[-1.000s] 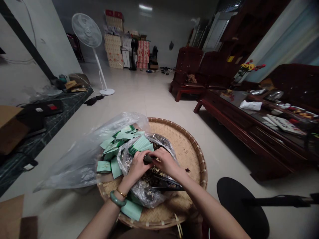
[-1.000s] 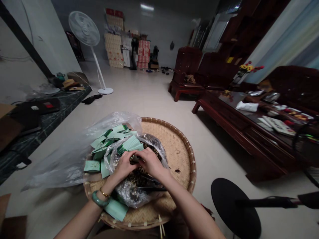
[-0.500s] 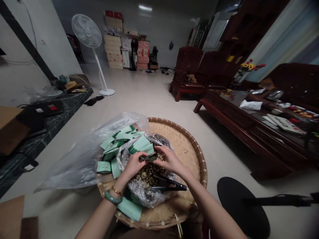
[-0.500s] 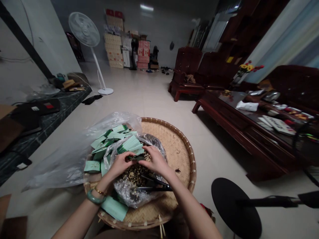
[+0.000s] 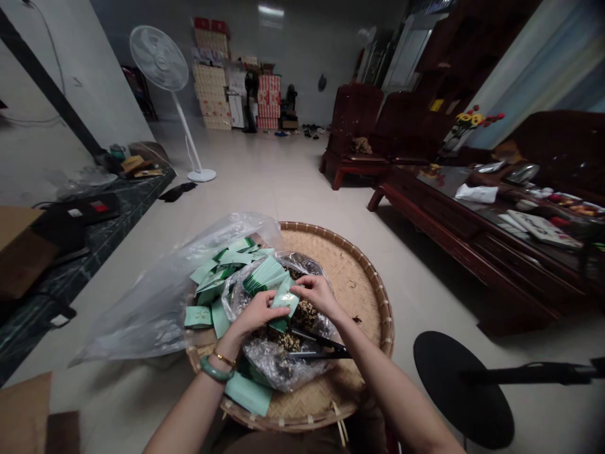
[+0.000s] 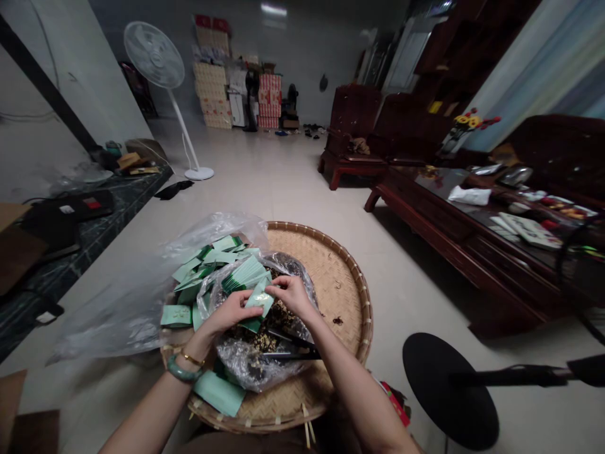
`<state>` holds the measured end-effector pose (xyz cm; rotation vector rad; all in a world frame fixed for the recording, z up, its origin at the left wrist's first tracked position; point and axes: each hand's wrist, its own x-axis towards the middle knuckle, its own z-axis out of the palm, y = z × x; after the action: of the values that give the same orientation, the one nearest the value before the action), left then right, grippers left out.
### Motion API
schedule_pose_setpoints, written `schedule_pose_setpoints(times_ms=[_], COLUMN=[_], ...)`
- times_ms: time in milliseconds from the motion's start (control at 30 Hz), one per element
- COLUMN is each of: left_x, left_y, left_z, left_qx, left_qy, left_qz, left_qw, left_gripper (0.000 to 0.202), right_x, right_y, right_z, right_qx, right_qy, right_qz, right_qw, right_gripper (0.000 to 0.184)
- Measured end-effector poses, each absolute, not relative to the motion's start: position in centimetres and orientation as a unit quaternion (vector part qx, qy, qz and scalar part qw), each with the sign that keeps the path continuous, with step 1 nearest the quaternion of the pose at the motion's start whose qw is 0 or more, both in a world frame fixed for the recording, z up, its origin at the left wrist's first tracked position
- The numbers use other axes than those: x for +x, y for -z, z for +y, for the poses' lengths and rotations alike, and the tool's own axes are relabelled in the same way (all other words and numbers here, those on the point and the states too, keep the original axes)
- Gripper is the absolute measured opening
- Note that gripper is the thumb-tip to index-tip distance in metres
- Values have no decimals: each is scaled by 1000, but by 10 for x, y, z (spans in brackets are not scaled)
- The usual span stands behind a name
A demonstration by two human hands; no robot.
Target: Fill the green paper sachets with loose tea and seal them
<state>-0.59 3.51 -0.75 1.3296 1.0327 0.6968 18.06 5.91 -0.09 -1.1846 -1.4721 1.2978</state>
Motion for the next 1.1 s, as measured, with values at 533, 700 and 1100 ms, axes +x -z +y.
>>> schedule_pose_setpoints(times_ms=[533,700,1100], left_x=[-10,-15,-15], left_y=[20,21,19], left_z=[39,34,28], left_qx=[674,675,663], left_qy=[-336,-330,-364], left_qz=[511,518,476], left_qw=[414,409,448], left_gripper=[25,18,19], right_x=[191,199,186], right_y=[3,11,11], right_z=[63,56,59], right_qx=[-554,-538,-555], right_qy=[-303,-228,-162], right_qz=[-719,-805,-816], right_qw=[290,106,-22], right_gripper=[32,27,25])
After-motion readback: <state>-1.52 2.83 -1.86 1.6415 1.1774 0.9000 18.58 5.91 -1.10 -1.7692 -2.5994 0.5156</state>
